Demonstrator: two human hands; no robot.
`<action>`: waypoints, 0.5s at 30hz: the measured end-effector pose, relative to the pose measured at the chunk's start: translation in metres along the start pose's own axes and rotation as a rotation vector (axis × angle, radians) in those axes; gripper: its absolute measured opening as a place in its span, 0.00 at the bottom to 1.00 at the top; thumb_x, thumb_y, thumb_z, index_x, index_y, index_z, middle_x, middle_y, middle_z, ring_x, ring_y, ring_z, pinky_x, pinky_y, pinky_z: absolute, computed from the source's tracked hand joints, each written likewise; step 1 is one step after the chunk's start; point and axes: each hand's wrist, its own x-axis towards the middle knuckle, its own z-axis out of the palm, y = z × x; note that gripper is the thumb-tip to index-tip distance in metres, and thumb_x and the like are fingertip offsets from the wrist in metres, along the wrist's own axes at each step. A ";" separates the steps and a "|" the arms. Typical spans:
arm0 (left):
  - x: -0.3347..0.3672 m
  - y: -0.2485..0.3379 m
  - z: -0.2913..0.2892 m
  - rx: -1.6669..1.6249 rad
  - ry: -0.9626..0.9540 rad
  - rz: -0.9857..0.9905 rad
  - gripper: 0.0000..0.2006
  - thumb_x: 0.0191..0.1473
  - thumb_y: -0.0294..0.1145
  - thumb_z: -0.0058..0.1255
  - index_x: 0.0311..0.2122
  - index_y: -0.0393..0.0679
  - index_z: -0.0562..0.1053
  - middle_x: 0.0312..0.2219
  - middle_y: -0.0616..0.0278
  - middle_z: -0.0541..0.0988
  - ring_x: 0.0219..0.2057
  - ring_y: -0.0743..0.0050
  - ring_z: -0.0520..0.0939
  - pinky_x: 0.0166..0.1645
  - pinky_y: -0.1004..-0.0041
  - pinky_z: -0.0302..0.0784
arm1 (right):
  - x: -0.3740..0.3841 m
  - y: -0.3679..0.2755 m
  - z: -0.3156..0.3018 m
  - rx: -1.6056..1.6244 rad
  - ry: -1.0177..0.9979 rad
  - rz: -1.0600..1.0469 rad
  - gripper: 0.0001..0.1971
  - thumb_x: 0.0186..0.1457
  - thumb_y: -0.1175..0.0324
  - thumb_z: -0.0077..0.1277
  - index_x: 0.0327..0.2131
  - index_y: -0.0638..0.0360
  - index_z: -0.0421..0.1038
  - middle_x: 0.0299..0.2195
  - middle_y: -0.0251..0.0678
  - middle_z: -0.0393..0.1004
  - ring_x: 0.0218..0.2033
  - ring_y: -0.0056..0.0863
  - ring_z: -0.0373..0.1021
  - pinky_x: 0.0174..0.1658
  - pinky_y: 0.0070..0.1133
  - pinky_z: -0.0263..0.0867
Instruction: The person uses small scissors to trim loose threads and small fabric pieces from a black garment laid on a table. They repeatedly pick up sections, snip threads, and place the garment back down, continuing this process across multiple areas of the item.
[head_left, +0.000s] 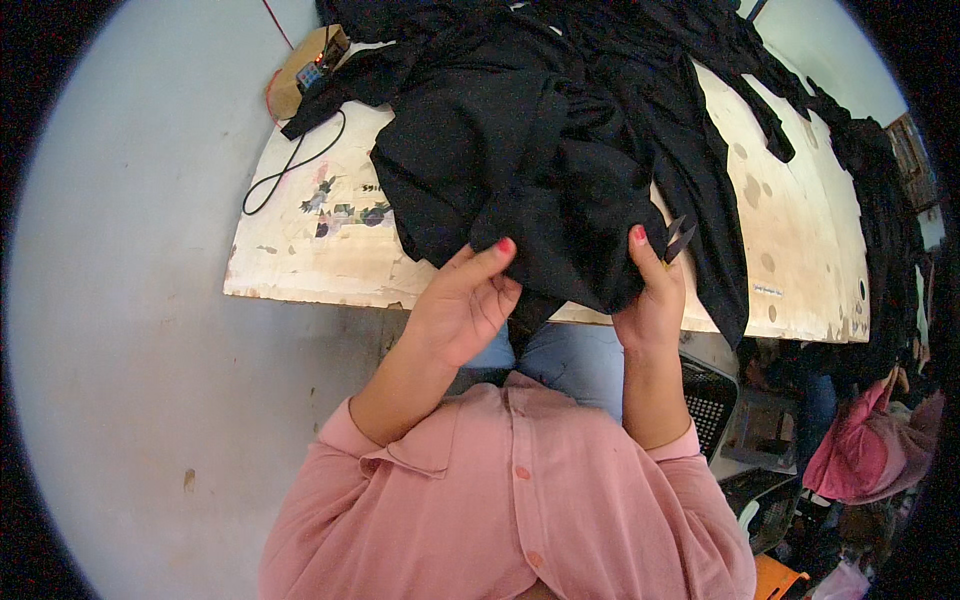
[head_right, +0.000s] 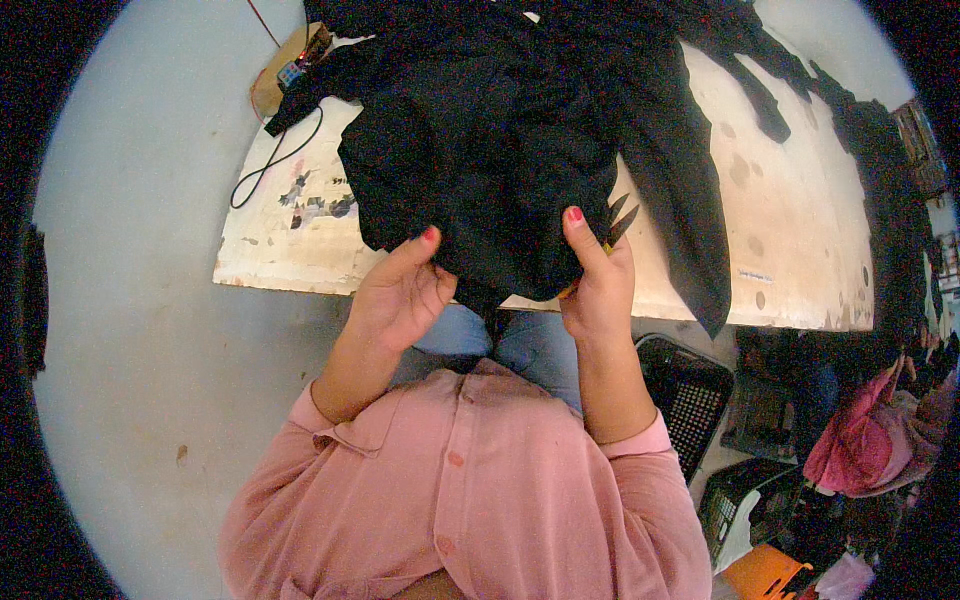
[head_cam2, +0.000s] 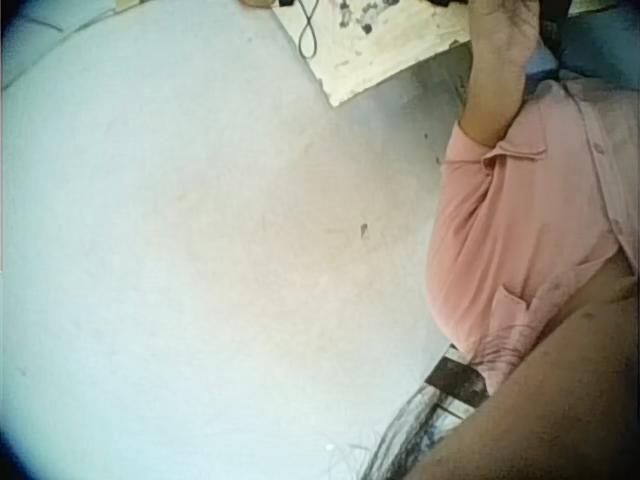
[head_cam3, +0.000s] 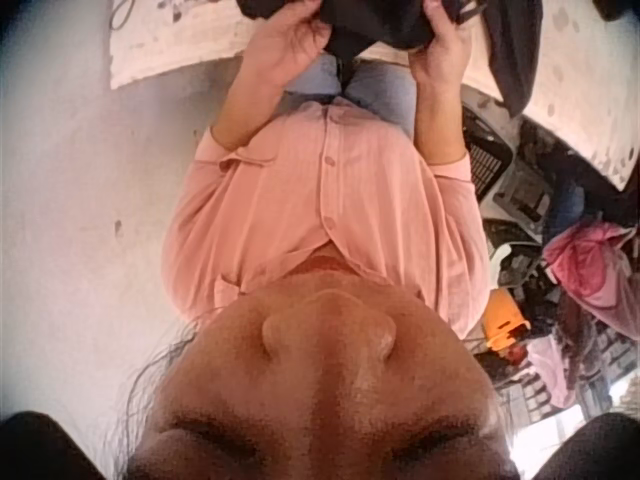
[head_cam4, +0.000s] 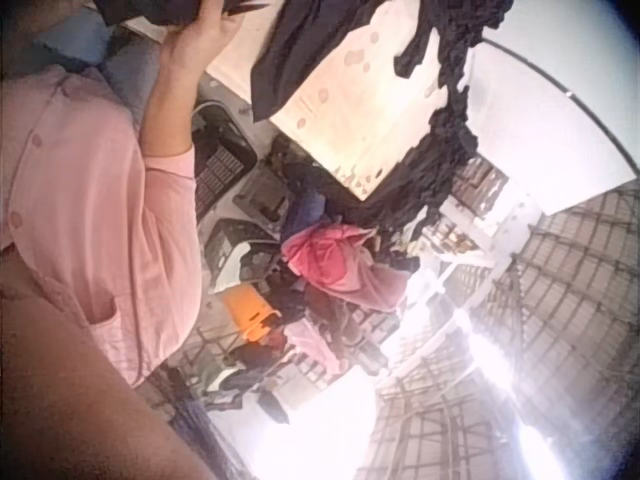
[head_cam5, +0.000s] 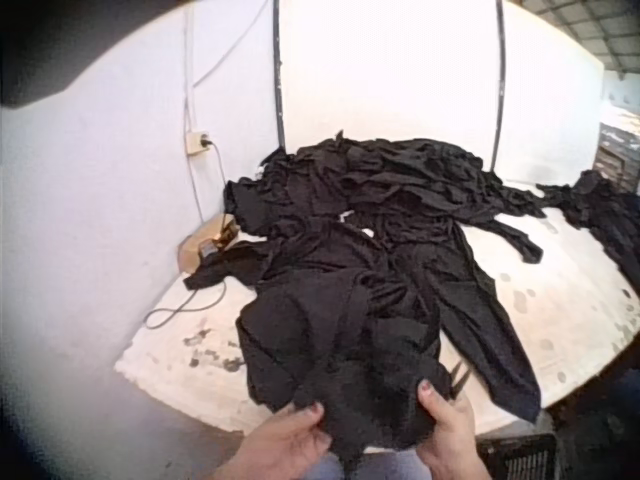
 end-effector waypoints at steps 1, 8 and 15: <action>0.000 -0.001 0.001 0.046 -0.030 -0.024 0.16 0.56 0.29 0.48 0.50 0.41 0.67 0.46 0.57 0.75 0.45 0.64 0.78 0.44 0.66 0.79 | -0.001 0.001 0.001 -0.075 0.022 -0.047 0.18 0.55 0.69 0.53 0.48 0.64 0.66 0.43 0.38 0.74 0.42 0.30 0.72 0.47 0.24 0.66; -0.005 -0.001 0.022 0.121 -0.104 0.111 0.11 0.59 0.29 0.44 0.46 0.40 0.71 0.44 0.58 0.77 0.44 0.67 0.79 0.47 0.65 0.77 | 0.011 -0.005 -0.014 -1.276 0.239 -0.801 0.22 0.49 0.69 0.59 0.47 0.63 0.66 0.37 0.36 0.69 0.30 0.25 0.66 0.39 0.19 0.62; -0.007 -0.006 0.022 0.263 -0.105 0.098 0.14 0.60 0.31 0.42 0.49 0.38 0.68 0.44 0.55 0.76 0.44 0.65 0.79 0.47 0.65 0.77 | -0.017 -0.023 0.037 -1.113 -0.311 -0.914 0.11 0.40 0.80 0.59 0.32 0.62 0.74 0.27 0.39 0.72 0.28 0.31 0.71 0.29 0.20 0.65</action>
